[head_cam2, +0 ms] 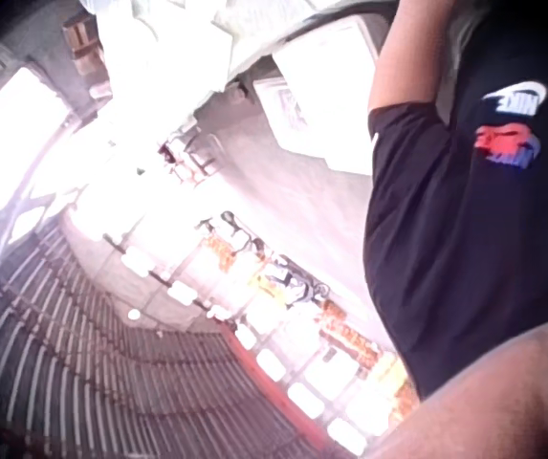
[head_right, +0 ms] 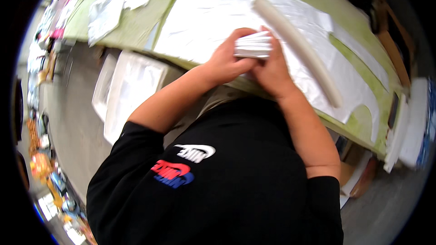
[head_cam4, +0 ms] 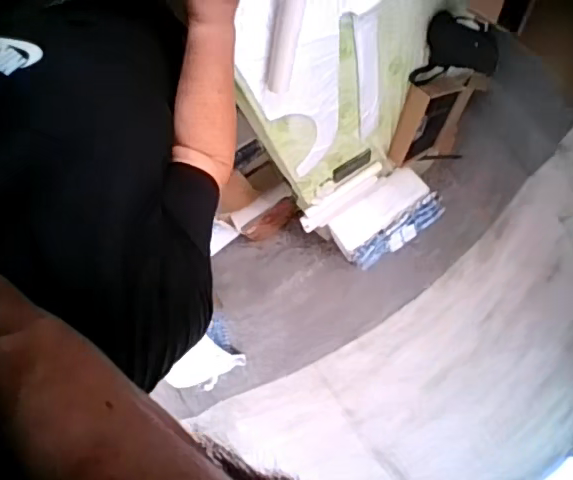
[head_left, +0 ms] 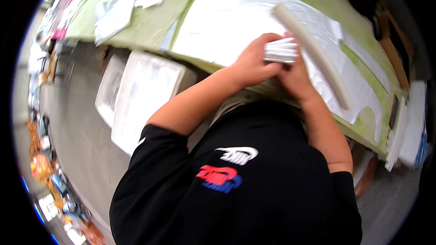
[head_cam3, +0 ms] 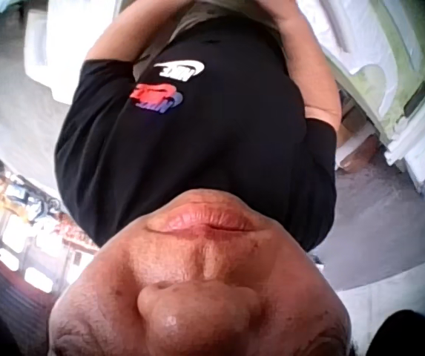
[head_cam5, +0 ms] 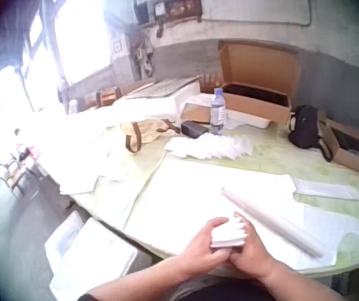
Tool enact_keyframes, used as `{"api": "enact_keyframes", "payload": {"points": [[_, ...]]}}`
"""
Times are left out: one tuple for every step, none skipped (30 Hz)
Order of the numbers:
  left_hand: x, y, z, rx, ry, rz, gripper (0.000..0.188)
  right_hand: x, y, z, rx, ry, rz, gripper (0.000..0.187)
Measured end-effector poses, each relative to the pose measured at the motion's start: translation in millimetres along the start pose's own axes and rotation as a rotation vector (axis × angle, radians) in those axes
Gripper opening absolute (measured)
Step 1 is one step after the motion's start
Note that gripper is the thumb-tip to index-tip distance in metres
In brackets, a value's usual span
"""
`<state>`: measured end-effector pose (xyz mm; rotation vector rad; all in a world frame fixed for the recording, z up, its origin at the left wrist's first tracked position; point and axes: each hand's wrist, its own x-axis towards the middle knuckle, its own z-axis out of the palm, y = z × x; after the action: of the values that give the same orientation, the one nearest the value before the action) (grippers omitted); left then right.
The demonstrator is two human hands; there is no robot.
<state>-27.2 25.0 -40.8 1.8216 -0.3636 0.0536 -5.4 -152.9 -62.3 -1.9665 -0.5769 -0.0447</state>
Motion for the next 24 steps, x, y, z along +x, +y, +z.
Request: {"api": "enact_keyframes", "payload": {"points": [[1,12,-1,-0.060,-0.025,-0.059,0.061,2,-12,-2,0.073,-0.006,0.056,0.073],[1,23,-1,-0.106,0.053,-0.038,0.055,3,-21,-3,0.140,-0.013,0.113,0.069],[2,25,0,-0.093,0.058,0.005,0.058,1,-15,-4,0.158,0.015,0.043,0.064],[2,24,0,-0.081,0.058,0.051,0.060,0,-12,-8,0.162,-0.024,0.107,0.063],[-6,19,-2,-0.048,0.137,0.088,0.064,-3,-13,-1,0.292,-0.021,0.124,0.062],[-10,11,1,-0.027,0.204,0.140,0.068,-4,-14,-2,0.405,-0.001,0.140,0.061],[-7,9,7,-0.018,0.265,0.200,0.073,-2,-18,-3,0.359,-0.015,0.153,0.059],[-9,6,6,-0.114,0.280,0.209,0.070,-1,-25,-2,0.311,-0.023,0.169,0.058],[-6,5,6,-0.117,0.219,0.193,0.064,0,-12,0,0.101,0.017,0.041,0.056],[-4,2,5,-0.114,0.163,0.175,0.057,0,-11,3,0.187,0.028,0.104,0.058],[-4,-2,5,-0.045,0.157,0.249,0.053,0,-6,4,0.102,0.028,0.078,0.058],[-2,-5,6,0.023,0.153,0.325,0.049,1,-5,5,0.074,0.043,0.063,0.058],[-3,-2,7,-0.008,0.139,0.303,0.043,2,-6,6,0.051,0.060,0.047,0.057],[-4,-1,10,-0.080,0.145,0.288,0.041,2,-9,5,0.024,0.077,0.040,0.056],[-6,-1,9,-0.145,0.154,0.266,0.039,3,-16,5,0.000,0.092,0.032,0.056],[-6,-1,11,-0.208,0.164,0.242,0.037,3,-16,4,-0.002,0.088,0.036,0.056],[-5,1,13,-0.283,0.184,0.185,0.035,3,-15,3,-0.004,0.083,0.038,0.057],[-3,1,14,-0.316,0.151,0.170,0.035,2,-16,4,-0.003,0.073,0.041,0.057],[-2,1,14,-0.348,0.120,0.155,0.036,2,-21,2,-0.038,0.083,0.049,0.058],[-1,1,13,-0.380,0.090,0.139,0.037,1,-20,2,-0.024,0.079,0.057,0.059],[0,0,13,-0.313,0.085,0.175,0.038,1,-18,2,-0.009,0.076,0.064,0.059],[1,0,11,-0.245,0.080,0.210,0.039,1,-16,2,0.006,0.072,0.071,0.059],[1,0,10,-0.178,0.076,0.246,0.039,1,-17,2,0.007,0.083,0.062,0.059],[0,1,8,-0.177,0.073,0.247,0.039,0,-17,2,0.010,0.093,0.054,0.058]]}}
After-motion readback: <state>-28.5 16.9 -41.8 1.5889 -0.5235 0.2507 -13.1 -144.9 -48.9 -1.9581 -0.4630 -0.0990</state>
